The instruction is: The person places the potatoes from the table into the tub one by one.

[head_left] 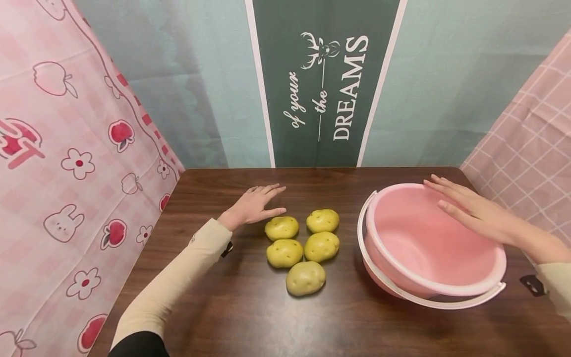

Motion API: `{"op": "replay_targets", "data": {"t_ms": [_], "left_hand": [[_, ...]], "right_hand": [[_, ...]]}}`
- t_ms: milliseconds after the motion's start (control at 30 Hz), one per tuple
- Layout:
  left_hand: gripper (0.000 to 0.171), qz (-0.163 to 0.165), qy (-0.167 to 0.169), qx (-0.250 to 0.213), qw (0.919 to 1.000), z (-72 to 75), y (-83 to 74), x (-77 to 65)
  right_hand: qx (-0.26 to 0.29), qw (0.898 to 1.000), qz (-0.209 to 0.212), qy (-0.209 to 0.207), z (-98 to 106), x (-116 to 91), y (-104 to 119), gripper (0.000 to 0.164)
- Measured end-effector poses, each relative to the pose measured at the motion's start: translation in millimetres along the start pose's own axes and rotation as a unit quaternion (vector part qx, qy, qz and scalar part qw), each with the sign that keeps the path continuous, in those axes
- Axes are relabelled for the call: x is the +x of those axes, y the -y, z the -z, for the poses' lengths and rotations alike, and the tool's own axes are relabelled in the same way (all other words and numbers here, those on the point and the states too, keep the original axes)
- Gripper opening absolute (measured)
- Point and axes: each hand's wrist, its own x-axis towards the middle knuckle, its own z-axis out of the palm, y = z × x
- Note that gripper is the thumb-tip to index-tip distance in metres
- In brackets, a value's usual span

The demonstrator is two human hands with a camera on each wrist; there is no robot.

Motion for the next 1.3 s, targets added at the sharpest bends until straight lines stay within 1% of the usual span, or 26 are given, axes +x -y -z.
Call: {"op": "replay_targets", "data": {"t_ms": [267, 500, 733, 1000, 1300], "left_hand": [[0.080, -0.005, 0.007, -0.004, 1.0000, -5.7, -2.0, -2.5], [0.078, -0.006, 0.016, -0.006, 0.9998, -11.9, -3.0, -4.4], [0.072, -0.006, 0.015, -0.009, 0.9998, -18.2, -4.5, -7.5], [0.073, -0.010, 0.013, -0.022, 0.9996, -25.4, -6.4, -10.2], [0.072, -0.008, 0.040, -0.019, 0.9990, -29.0, -7.8, -9.8]], "right_hand": [[-0.009, 1.000, -0.007, -0.003, -4, -2, 3, 0.055], [-0.017, 1.000, 0.006, -0.014, -5, -4, 2, 0.053], [-0.010, 1.000, 0.000, -0.017, -7, -4, 2, 0.053], [-0.007, 1.000, 0.004, -0.020, -9, -5, 1, 0.053], [-0.012, 1.000, 0.012, -0.024, -9, -4, 0, 0.053]]}}
